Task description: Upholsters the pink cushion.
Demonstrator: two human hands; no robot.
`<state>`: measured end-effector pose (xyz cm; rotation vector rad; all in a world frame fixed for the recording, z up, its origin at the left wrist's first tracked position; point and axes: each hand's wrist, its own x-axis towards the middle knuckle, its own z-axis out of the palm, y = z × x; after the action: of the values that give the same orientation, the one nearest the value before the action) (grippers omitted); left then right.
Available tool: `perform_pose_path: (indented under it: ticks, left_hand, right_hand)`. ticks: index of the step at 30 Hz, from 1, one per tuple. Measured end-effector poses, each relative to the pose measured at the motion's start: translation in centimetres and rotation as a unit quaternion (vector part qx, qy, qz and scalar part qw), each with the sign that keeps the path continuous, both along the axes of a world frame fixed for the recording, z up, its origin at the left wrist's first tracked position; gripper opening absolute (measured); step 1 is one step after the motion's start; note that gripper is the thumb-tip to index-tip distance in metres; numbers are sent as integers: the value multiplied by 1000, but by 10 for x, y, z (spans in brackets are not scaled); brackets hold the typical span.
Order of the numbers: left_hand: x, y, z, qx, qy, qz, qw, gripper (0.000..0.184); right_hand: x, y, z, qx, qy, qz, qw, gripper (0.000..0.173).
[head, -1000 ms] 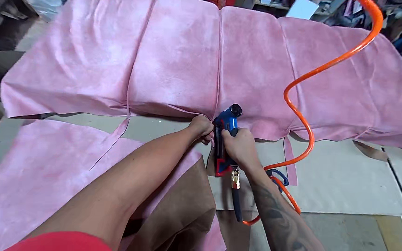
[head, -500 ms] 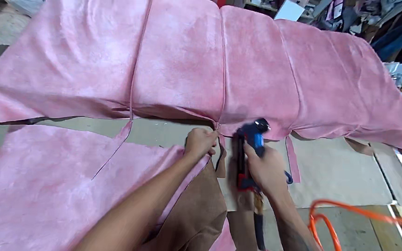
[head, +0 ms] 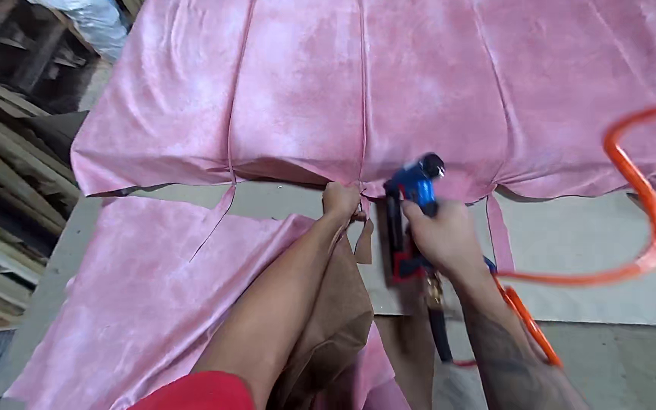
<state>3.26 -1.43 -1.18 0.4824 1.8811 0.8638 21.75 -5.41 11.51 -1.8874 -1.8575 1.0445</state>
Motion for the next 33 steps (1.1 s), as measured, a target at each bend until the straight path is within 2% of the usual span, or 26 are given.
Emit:
perform_pose_path:
  ticks: [5,9,13,17,21,24,26,27,29,31,33]
  left_hand:
    - [-2,1,14,-75,8,1,997,31]
    - [-10,4,9,-80,-5,-40,996,31]
    - [-11,4,2,-61,-34,-49,996,27]
    - [-13,5,-2,-36,-49,-42,997,26]
    - [-12,3,-2,-42,47,-96,993,40]
    - [-5,-24,10,15,5,-107,994,39]
    - [-15,-71,40,84,-20,-144,986,37]
    - [-25,-103,57,118,28,-165,979,35]
    - [-59,-170,73,181,215,-159,946,23]
    - [-109,-228,65,198,367,-117,901,18]
    - [-153,-271,51,151,422,-68,891,18]
  right_hand:
    - [-71,62,-8,-80,-20,65,994,34]
    - [-82,77,-10,-149,-47,71,985,33]
    - [-95,90,-5,-213,-26,78,974,23]
    - [-104,93,-4,-204,-45,71,975,20]
    - [-94,84,-12,-155,-59,77,983,25]
    - [-55,57,-8,-76,-30,94,992,43]
    - [-9,5,3,36,-36,84,995,53]
    - [18,-16,6,89,-66,76,991,49]
    - [77,-36,-7,185,-149,69,969,37]
    - [138,-28,-35,238,-207,96,944,45]
    - [194,-1,-71,265,-238,145,923,60]
